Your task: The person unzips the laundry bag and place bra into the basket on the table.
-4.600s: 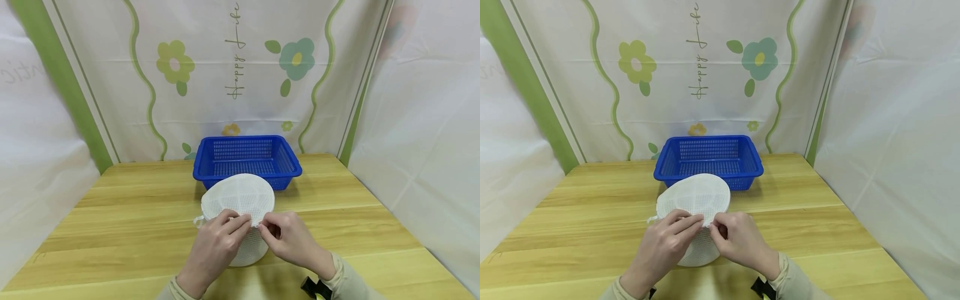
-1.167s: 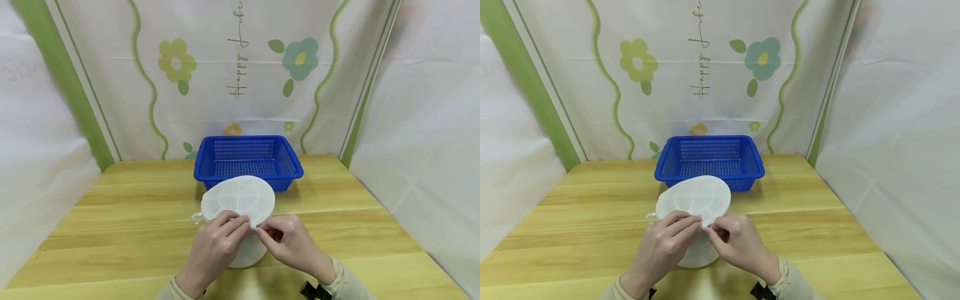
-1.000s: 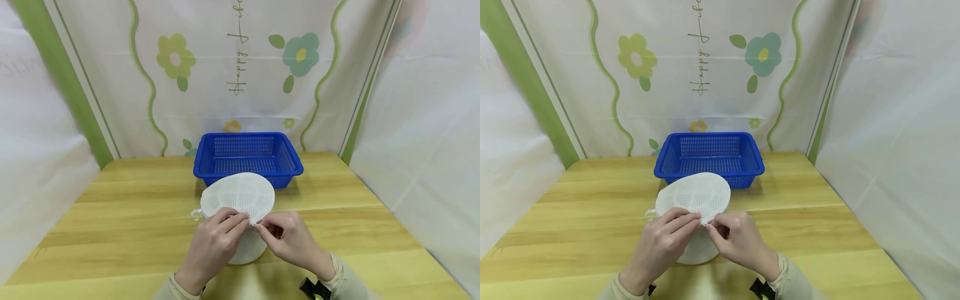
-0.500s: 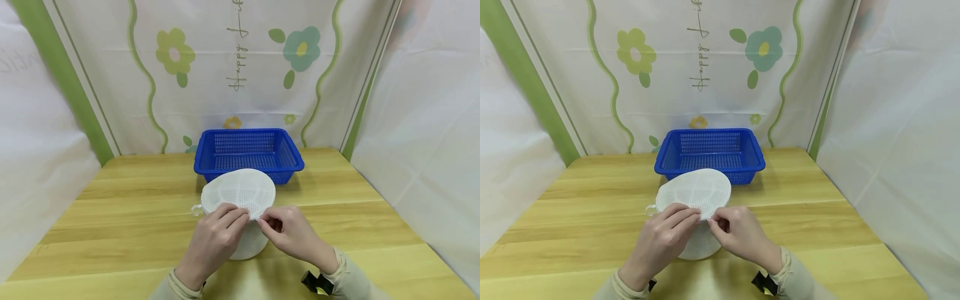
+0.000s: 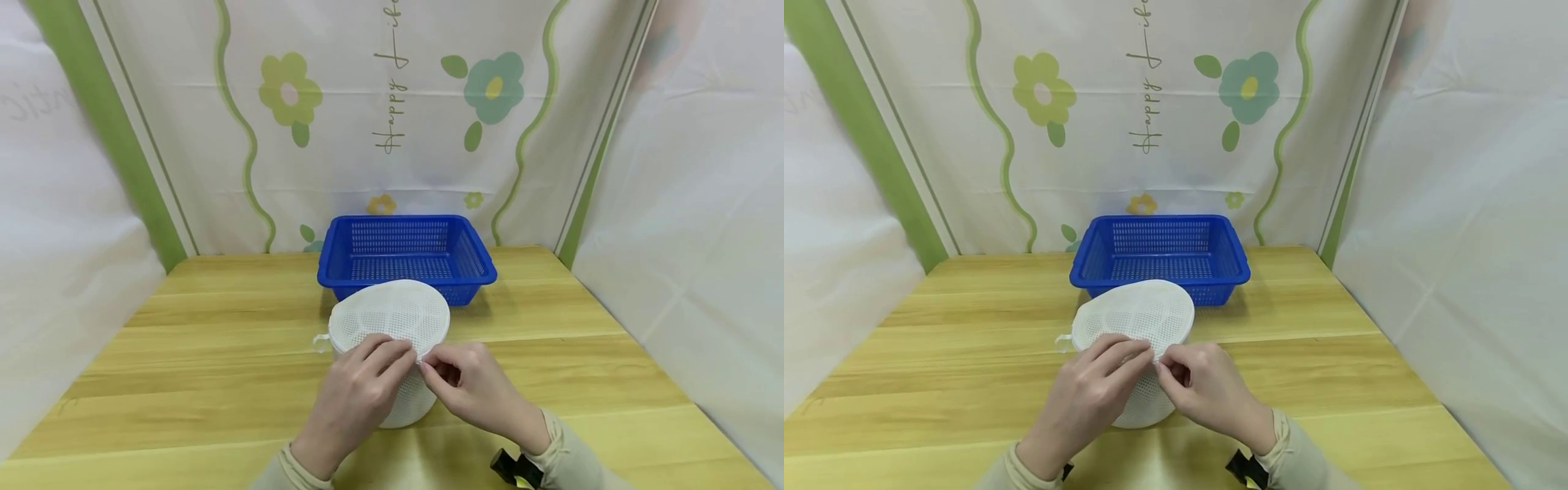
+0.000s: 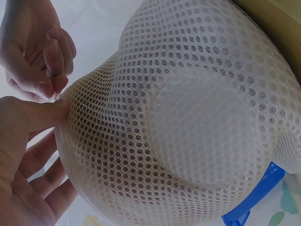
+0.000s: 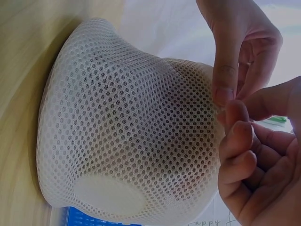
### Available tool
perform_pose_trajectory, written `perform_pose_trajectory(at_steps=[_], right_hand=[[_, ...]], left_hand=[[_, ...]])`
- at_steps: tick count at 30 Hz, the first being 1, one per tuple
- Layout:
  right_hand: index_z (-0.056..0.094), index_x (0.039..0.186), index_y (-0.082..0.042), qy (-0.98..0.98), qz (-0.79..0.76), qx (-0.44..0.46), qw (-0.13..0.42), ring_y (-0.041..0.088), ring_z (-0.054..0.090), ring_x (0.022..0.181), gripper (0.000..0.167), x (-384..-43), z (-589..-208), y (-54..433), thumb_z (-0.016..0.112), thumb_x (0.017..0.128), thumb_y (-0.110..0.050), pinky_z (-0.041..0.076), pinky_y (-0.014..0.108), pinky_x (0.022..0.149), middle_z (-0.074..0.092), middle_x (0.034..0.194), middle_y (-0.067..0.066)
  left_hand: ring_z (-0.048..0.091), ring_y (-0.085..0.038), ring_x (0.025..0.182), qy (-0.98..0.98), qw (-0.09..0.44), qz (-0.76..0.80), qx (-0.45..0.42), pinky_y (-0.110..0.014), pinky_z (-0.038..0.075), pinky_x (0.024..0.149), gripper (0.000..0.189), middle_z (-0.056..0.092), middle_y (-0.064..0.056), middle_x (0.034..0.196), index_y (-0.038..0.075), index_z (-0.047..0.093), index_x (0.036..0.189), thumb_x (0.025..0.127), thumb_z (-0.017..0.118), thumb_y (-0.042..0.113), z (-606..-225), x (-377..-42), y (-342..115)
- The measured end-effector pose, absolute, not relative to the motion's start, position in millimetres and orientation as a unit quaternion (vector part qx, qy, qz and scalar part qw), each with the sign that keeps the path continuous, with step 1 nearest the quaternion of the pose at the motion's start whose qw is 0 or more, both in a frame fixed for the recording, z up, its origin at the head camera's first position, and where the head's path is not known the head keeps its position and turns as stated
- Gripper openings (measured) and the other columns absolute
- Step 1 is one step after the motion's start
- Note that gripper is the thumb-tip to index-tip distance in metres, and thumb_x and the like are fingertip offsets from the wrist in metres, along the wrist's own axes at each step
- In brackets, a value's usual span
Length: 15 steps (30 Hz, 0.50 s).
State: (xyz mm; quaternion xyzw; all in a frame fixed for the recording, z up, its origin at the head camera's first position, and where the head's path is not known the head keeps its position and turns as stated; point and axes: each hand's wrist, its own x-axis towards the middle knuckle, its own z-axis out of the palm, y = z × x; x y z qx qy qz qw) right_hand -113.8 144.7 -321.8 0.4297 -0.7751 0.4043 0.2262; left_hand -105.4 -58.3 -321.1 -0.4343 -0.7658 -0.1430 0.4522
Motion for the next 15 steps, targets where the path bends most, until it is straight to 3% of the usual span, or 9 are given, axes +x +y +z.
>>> perform_pose_trajectory(at_steps=[15], right_hand=[[0.069,0.079,-0.012,-0.768,0.395,0.439,0.248,-0.005,0.046,0.056,0.016,-113.0,-320.6,142.8,0.067,0.085,0.003,0.039,0.008,0.045,0.056,0.067,-0.013]], left_hand=[[0.063,-0.021,0.090,-0.762,0.457,-0.147,-0.435,-0.028,0.054,0.083,0.024,0.069,-0.005,0.098,0.002,0.074,0.097,0.092,0.052,-0.001,-318.6,-104.8,-60.4]])
